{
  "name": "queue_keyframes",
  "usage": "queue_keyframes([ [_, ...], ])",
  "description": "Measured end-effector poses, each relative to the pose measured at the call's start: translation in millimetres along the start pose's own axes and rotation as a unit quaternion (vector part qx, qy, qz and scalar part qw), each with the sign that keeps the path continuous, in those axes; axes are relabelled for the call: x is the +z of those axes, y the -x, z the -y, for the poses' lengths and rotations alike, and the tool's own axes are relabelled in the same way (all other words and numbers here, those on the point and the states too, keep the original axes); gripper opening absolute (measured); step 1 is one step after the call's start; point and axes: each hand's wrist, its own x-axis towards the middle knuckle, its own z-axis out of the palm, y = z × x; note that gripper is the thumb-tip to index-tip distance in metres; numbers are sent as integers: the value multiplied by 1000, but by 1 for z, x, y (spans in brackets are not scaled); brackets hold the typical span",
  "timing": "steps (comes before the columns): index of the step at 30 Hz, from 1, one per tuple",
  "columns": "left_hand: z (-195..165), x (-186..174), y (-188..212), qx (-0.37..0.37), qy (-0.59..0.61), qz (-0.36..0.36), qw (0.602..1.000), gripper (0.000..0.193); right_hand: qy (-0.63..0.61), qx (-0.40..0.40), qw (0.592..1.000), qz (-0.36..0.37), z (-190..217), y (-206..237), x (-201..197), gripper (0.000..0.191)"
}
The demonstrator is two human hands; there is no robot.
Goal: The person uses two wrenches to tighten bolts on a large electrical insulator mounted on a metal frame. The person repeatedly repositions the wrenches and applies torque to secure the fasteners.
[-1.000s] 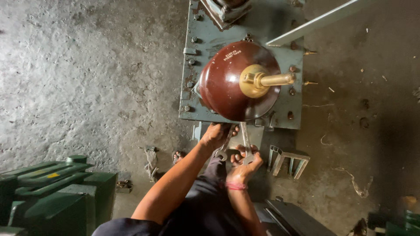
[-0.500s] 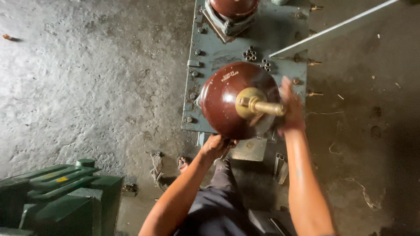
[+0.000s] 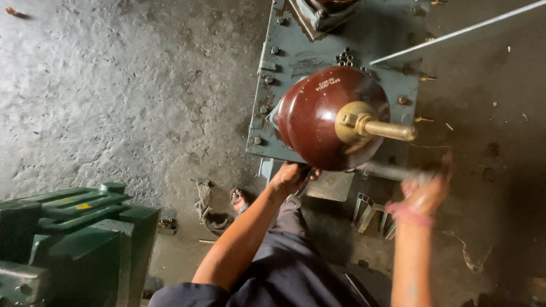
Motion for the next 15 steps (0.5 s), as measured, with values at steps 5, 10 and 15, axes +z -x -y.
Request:
queue_keyframes([
  [5, 5, 5, 3, 6, 4, -29, 1000, 14, -139, 52, 977, -151, -62, 56, -4, 61],
  [10, 9, 5, 4, 10, 16, -37, 999, 14, -211, 60, 956, -192, -89, 64, 15, 56],
  [15, 9, 3, 6, 14, 7, -44, 999, 14, -208, 83, 957, -184, -118, 90, 29, 47],
])
